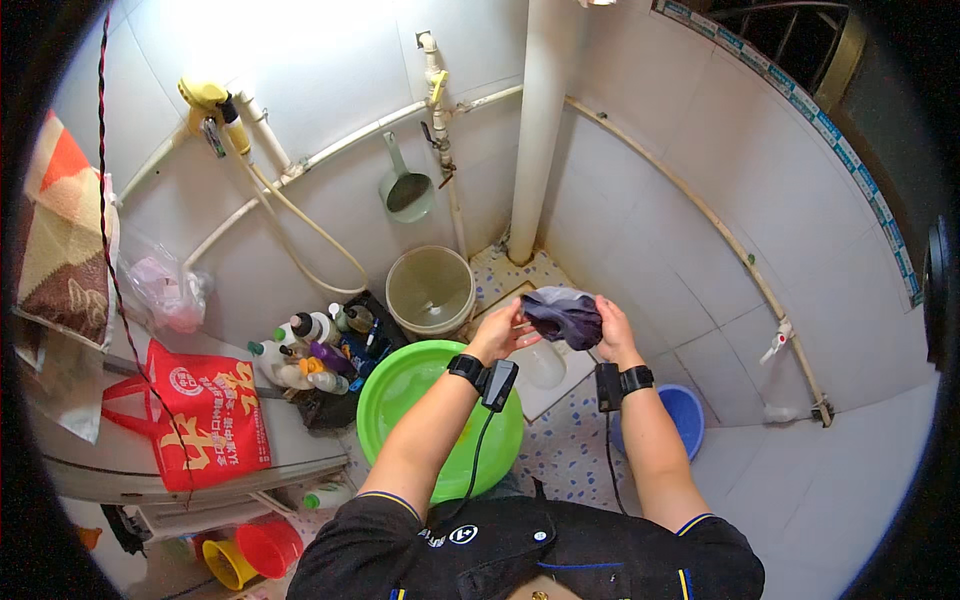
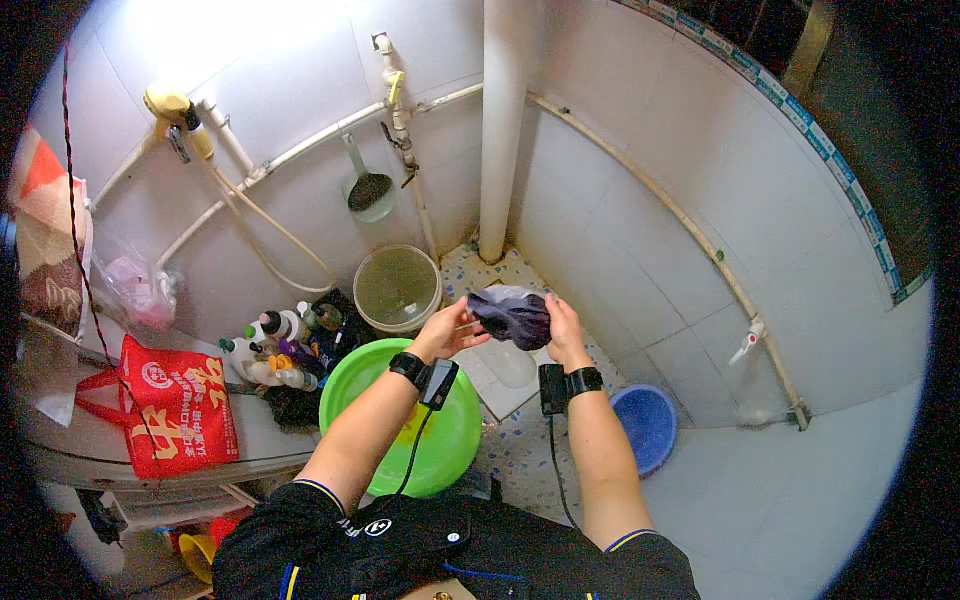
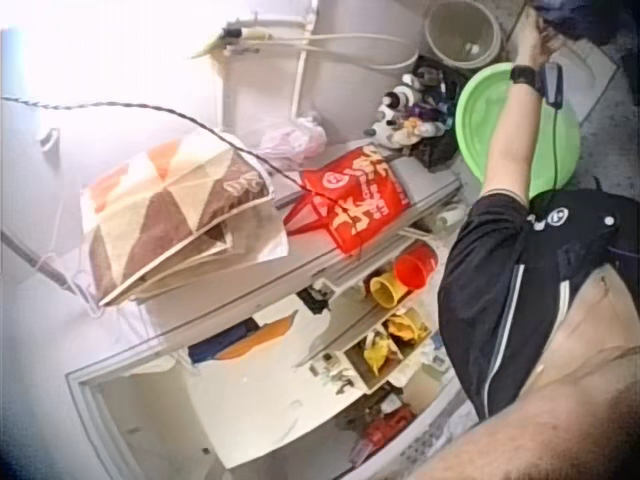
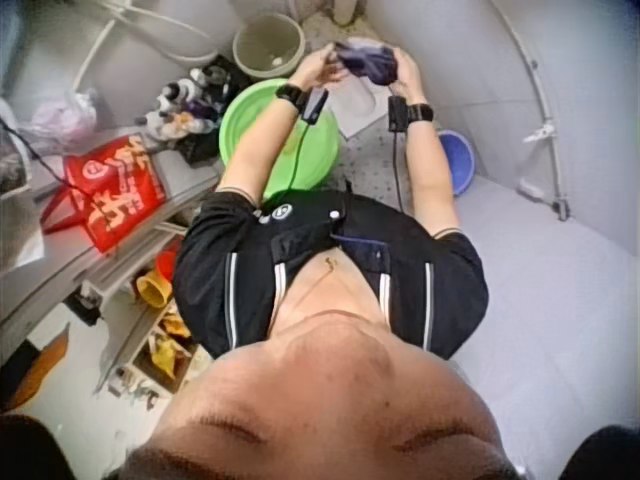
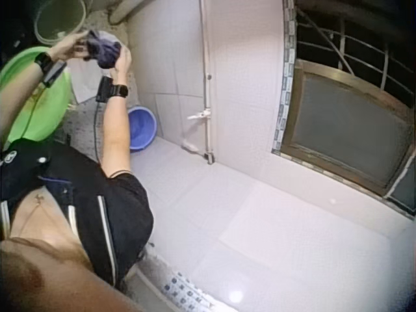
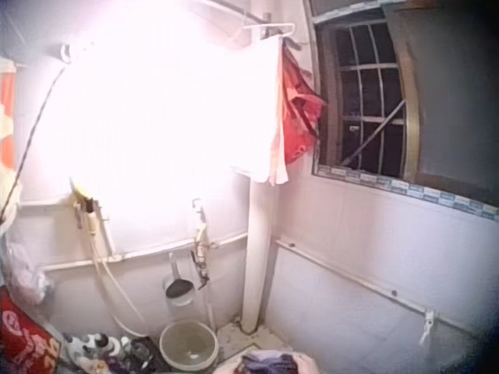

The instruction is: The person washes a cloth by hand in a green basin, pours liquid detergent from a bottle onto the cloth, and then rinses the cloth under a water tap over a blue bucket.

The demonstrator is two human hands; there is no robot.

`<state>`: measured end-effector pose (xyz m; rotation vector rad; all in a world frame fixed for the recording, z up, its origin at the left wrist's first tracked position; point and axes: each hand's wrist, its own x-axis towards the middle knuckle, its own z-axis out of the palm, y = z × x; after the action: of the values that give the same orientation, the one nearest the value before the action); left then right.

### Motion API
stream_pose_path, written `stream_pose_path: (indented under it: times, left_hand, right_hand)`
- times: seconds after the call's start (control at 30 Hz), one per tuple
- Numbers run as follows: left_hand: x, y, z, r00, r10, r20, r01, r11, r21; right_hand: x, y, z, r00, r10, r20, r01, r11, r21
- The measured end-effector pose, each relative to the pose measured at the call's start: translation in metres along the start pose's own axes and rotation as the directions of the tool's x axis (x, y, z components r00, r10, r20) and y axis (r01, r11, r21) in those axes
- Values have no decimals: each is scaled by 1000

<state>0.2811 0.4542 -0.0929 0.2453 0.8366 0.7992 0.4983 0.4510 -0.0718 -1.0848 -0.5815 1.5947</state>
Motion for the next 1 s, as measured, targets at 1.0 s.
stream_pose_path:
  times: [1.0]
  left_hand:
    - [-94, 49, -113, 993, -28, 113, 62, 948, -312]
  right_hand:
    - [-54, 106, 156, 998, -58, 26, 57, 998, 36]
